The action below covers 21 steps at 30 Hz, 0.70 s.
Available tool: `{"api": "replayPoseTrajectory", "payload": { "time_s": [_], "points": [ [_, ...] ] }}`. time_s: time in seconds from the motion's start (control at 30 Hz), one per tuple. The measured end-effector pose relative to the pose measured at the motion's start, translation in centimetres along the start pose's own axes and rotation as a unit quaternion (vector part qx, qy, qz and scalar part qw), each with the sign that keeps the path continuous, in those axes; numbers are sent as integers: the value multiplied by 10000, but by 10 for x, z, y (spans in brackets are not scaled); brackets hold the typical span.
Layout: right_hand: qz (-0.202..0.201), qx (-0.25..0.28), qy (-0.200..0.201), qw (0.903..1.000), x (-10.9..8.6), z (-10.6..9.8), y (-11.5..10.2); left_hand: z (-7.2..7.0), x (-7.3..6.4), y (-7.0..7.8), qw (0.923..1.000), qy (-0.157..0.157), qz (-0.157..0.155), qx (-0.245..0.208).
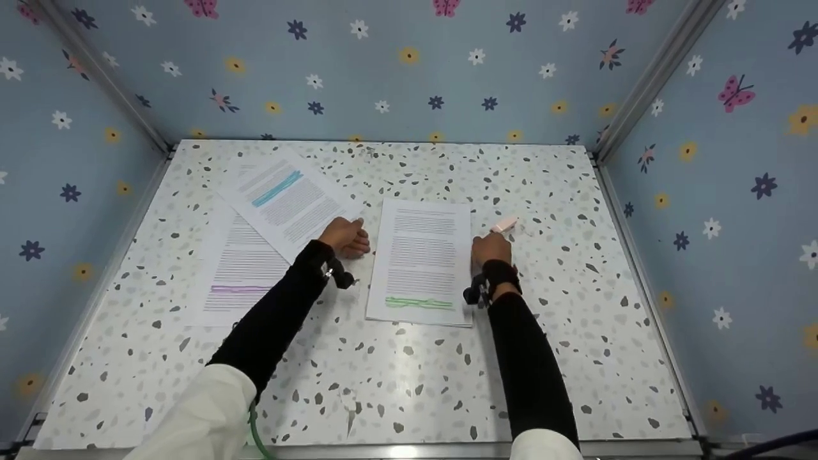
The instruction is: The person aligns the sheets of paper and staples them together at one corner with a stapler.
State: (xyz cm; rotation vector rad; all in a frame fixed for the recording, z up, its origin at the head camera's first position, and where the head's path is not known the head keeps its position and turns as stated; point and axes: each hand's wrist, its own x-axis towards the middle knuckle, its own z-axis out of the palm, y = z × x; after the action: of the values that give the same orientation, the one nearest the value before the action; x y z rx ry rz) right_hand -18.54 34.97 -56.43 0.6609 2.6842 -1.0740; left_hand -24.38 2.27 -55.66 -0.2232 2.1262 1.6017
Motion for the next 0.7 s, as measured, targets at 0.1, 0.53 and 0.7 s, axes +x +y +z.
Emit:
{"api": "replayPoseTrajectory", "payload": {
  "time_s": [0.1, 0.53, 0.7],
  "points": [
    [217, 314, -247, 9990, 3, -5, -1, -5, -1, 4, 9952, -486, -545, -650],
    [506, 316, -372, 9975, 6, -6, -14, -1, 3, 14, 9858, -1080, -1111, -643],
    [738, 705, -403, 9940, 6, -5, -14, -1, 4, 13, 9880, -1052, -1034, -462]
  ]
}}
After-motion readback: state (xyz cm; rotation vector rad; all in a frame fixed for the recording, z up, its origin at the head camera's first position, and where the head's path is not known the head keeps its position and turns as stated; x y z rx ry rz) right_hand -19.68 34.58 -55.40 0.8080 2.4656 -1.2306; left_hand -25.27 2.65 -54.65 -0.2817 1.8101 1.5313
